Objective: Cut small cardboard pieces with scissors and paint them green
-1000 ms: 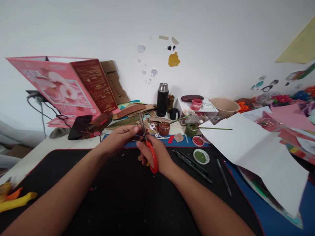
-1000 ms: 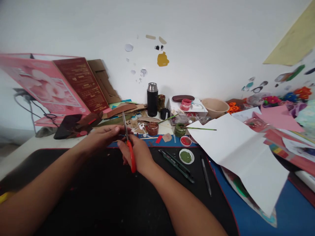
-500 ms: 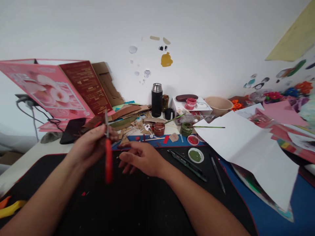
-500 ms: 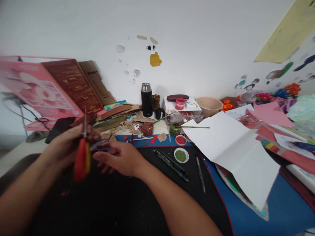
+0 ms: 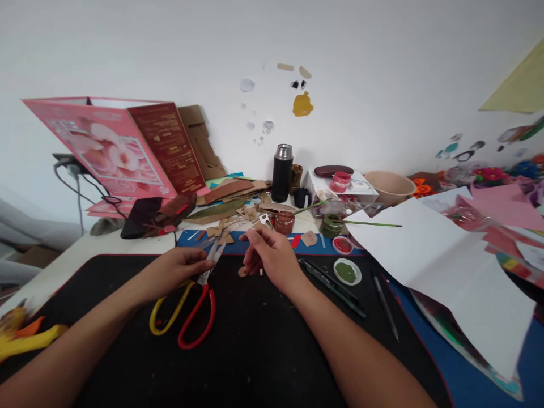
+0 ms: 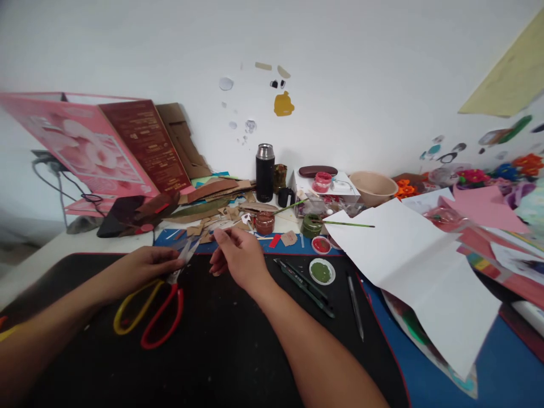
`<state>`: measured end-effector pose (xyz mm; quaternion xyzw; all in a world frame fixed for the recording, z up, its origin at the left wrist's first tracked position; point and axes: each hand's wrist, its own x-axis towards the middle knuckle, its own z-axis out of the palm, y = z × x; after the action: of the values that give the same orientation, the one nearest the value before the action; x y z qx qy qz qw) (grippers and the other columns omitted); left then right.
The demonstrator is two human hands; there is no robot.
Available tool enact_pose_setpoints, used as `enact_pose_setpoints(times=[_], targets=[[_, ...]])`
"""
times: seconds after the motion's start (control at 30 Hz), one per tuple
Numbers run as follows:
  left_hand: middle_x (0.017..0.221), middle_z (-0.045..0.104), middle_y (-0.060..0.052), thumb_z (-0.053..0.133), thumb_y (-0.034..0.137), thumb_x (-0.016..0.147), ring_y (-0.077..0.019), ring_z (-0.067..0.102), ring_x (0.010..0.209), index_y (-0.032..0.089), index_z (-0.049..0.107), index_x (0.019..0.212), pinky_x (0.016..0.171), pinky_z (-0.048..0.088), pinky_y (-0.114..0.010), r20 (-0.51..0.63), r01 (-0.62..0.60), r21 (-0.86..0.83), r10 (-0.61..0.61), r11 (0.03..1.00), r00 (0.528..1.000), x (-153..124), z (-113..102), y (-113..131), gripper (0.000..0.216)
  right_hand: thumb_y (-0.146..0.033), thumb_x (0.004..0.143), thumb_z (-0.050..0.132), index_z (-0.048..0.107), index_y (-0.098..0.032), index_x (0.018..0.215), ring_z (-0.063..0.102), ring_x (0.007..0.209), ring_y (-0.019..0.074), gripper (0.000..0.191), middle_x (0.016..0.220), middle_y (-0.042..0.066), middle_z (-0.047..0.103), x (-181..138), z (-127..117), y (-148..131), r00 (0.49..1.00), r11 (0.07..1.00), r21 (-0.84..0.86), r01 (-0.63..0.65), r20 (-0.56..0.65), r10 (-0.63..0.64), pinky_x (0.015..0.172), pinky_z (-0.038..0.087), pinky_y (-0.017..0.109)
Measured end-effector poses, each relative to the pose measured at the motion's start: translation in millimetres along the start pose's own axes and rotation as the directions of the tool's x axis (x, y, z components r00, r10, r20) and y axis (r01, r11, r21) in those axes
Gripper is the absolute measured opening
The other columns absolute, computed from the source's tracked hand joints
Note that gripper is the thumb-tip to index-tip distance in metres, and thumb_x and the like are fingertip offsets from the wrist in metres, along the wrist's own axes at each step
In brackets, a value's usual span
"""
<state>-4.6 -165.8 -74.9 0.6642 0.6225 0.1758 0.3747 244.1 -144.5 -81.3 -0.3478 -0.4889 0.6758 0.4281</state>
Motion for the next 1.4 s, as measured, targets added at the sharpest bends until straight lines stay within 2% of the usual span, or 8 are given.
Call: enact_pose_setpoints(times=[0.17,0.4,0.5,0.6,0.8,0.93,1.17,1.4], targets=[[0.061,0.049,0.003,0.069,0.077,0.075,-0.0146,0.044,0.058,0.019,0.063,0.069,0.054,0.035,-0.026,0.038,0.084,-0.026,-0.083,0.996,0.996,6,0,-11,0.059,-0.066,0.088,0.069,0.066,-0.018,0.097,0.066,0.046,0.0130,0.048,0.059,-0.004,0.066,0,1,4,1.000,0.999,-0.040,-0.022,0.004,0.023,0.042,0.051,0.020],[0.067,0.057,0.004,0.082,0.071,0.068,-0.0163,0.056,0.058,0.021,0.060,0.086,0.061,0.054,-0.033,0.166,0.262,-0.533,-0.204,0.804,0.965,0,19,-13,0.057,-0.060,0.092,0.067,0.067,-0.019,0.097,0.066,0.047,0.0127,0.042,0.060,-0.004,0.066,-1,3,5,0.999,0.997,-0.073,-0.037,0.022,0.039,0.042,0.050,0.020],[0.064,0.054,0.004,0.077,0.075,0.068,-0.0170,0.054,0.059,0.021,0.059,0.080,0.060,0.050,-0.031,0.113,0.211,-0.416,-0.180,0.885,0.977,0,18,-15,0.058,-0.058,0.094,0.066,0.067,-0.019,0.097,0.066,0.047,0.0125,0.040,0.060,-0.004,0.066,-1,4,6,0.999,0.995,-0.085,-0.045,0.019,0.047,0.042,0.049,0.020],[0.064,0.057,0.001,0.064,0.079,0.076,-0.0190,0.054,0.061,0.021,0.060,0.072,0.058,0.039,-0.030,0.013,0.092,-0.063,-0.091,0.994,0.996,2,10,-17,0.058,-0.058,0.094,0.066,0.067,-0.019,0.097,0.066,0.047,0.0126,0.040,0.060,-0.004,0.065,-1,5,6,0.999,0.994,-0.098,-0.042,0.011,0.043,0.042,0.049,0.020],[0.070,0.066,-0.004,0.044,0.070,0.085,-0.0239,0.060,0.067,0.023,0.064,0.072,0.063,0.038,-0.032,0.042,0.049,0.302,-0.064,0.952,0.997,4,1,-16,0.053,-0.054,0.097,0.063,0.065,-0.019,0.095,0.065,0.047,0.0121,0.035,0.061,-0.004,0.065,-4,7,10,1.000,0.986,-0.169,-0.013,0.011,0.015,0.045,0.048,0.020],[0.071,0.067,-0.005,0.047,0.069,0.084,-0.0237,0.061,0.067,0.023,0.065,0.073,0.063,0.038,-0.032,0.010,0.052,0.301,-0.057,0.952,0.998,5,3,-15,0.051,-0.047,0.101,0.062,0.064,-0.020,0.095,0.064,0.048,0.0114,0.028,0.062,-0.004,0.065,-5,9,14,0.999,0.970,-0.243,0.005,0.033,0.003,0.047,0.049,0.020],[0.060,0.054,0.003,0.062,0.083,0.071,-0.0192,0.052,0.054,0.023,0.060,0.074,0.053,0.039,-0.029,0.077,0.200,-0.133,-0.191,0.971,0.979,0,10,-19,0.060,-0.045,0.103,0.060,0.067,-0.019,0.100,0.065,0.051,0.0114,0.027,0.064,-0.003,0.065,-6,9,18,0.997,0.941,-0.336,0.037,0.080,-0.011,0.050,0.050,0.021],[0.059,0.063,-0.002,0.063,0.071,0.075,-0.0219,0.056,0.058,0.025,0.064,0.059,0.056,0.037,-0.030,-0.037,0.061,0.146,-0.056,0.987,0.998,-2,6,-17,0.049,-0.047,0.104,0.060,0.069,-0.021,0.101,0.066,0.054,0.0124,0.027,0.066,-0.003,0.066,-7,8,21,0.996,0.917,-0.396,0.039,0.087,-0.005,0.054,0.050,0.022]])
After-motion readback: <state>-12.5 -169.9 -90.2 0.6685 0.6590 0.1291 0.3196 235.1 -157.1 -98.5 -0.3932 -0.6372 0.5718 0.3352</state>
